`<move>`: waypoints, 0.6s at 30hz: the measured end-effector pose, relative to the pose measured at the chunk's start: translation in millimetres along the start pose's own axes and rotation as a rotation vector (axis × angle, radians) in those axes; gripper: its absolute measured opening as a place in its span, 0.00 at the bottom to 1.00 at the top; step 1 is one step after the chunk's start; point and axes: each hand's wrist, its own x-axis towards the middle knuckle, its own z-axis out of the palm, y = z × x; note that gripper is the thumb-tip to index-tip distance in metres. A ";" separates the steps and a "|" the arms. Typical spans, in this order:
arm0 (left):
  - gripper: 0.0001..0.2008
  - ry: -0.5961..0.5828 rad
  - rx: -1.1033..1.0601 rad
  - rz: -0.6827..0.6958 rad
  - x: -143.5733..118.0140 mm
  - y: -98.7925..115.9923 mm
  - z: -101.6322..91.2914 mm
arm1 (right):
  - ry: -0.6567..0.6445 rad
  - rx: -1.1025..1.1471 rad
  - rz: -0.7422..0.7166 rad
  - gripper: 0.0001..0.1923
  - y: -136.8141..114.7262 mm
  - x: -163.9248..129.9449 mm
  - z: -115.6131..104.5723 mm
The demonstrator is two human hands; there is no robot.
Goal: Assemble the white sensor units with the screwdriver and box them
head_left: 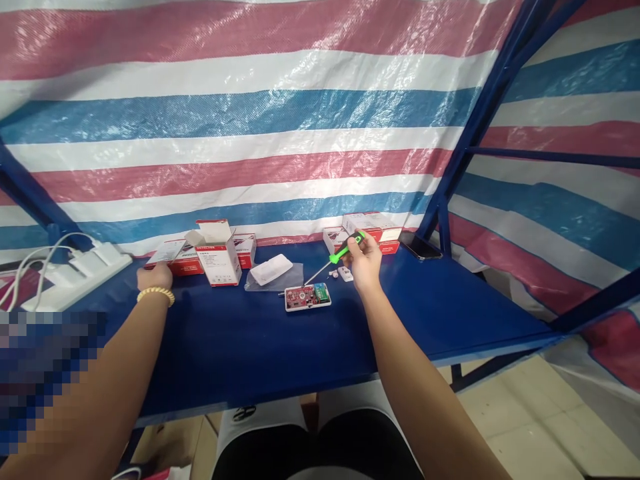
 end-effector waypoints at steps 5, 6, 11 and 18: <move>0.22 0.140 0.005 -0.333 18.0 -20.8 2.5 | -0.007 -0.021 -0.017 0.30 2.3 0.2 0.0; 0.22 0.160 -0.009 -0.319 16.6 -19.8 2.6 | -0.013 -0.024 -0.022 0.30 2.8 0.3 -0.1; 0.14 0.458 -0.141 0.177 -22.6 28.0 9.2 | -0.030 -0.052 -0.069 0.33 4.3 -0.7 0.5; 0.10 -0.115 -0.238 0.990 -130.1 123.6 37.9 | -0.065 -0.133 -0.304 0.29 3.0 -10.9 5.3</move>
